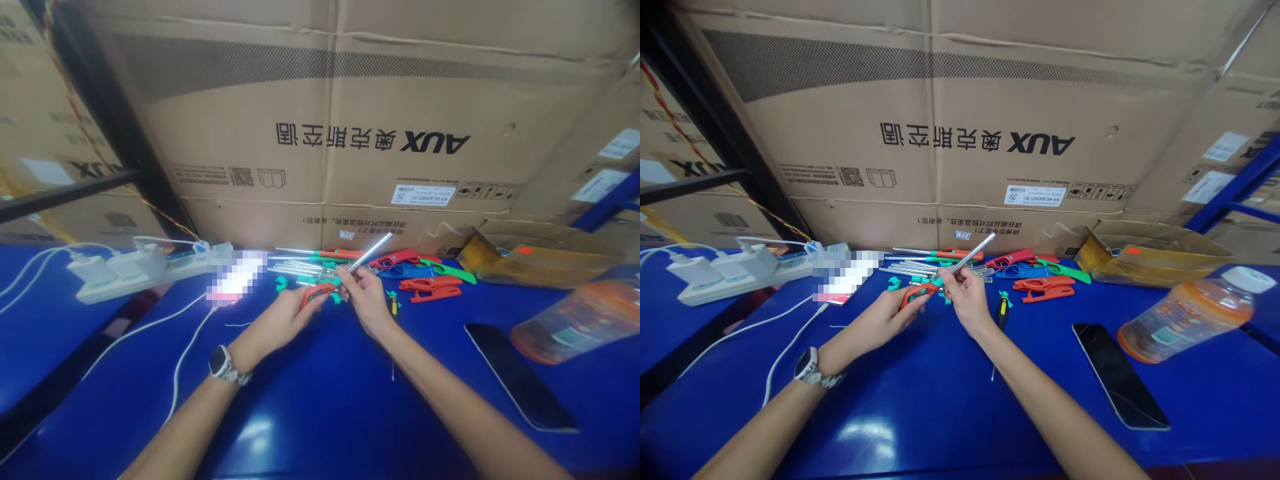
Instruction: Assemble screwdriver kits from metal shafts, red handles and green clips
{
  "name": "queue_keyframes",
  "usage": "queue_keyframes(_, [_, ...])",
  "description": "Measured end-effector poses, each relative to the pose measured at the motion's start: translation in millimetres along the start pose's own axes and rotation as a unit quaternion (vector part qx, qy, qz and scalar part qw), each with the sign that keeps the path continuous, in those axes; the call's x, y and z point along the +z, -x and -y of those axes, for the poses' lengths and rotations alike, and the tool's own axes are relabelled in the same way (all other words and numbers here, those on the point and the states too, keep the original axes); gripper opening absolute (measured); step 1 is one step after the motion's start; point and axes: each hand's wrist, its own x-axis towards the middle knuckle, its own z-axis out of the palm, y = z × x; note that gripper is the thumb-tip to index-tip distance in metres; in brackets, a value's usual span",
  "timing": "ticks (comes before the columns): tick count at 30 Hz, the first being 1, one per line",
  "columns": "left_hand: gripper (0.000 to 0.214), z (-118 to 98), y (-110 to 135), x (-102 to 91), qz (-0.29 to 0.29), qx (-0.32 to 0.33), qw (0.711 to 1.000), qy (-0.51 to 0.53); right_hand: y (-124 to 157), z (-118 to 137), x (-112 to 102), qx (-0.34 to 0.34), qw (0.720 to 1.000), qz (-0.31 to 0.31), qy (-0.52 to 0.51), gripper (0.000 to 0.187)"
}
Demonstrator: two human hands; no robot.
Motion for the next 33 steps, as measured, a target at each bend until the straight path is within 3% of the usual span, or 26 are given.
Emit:
queue_keyframes(7, [0.047,6,0,9.4,0.052,-0.103,0.984,0.137,-2,1,-4,0.013,0.999,0.033,0.011,0.037])
queue_keyframes(16, [0.049,9,-8,22.0,0.045,-0.092,0.961,0.257,-8,2,-2,0.018,1.0,0.018,0.007,0.041])
queue_keyframes(23, [0.047,10,0,15.1,0.062,-0.107,0.98,0.157,-12,8,-7,0.002,1.0,-0.02,-0.005,0.039])
queue_keyframes(27, [0.047,4,2,28.2,0.036,-0.103,0.975,0.195,-16,11,-8,-0.002,0.999,-0.009,-0.034,0.039])
queue_keyframes(31, [0.047,2,-1,41.5,0.077,-0.129,0.949,0.277,-16,9,-10,0.02,1.0,-0.003,-0.019,0.04])
queue_keyframes(33, [0.046,3,-4,45.8,0.069,-0.114,0.944,0.301,-11,7,-9,0.028,0.999,0.007,0.019,0.042])
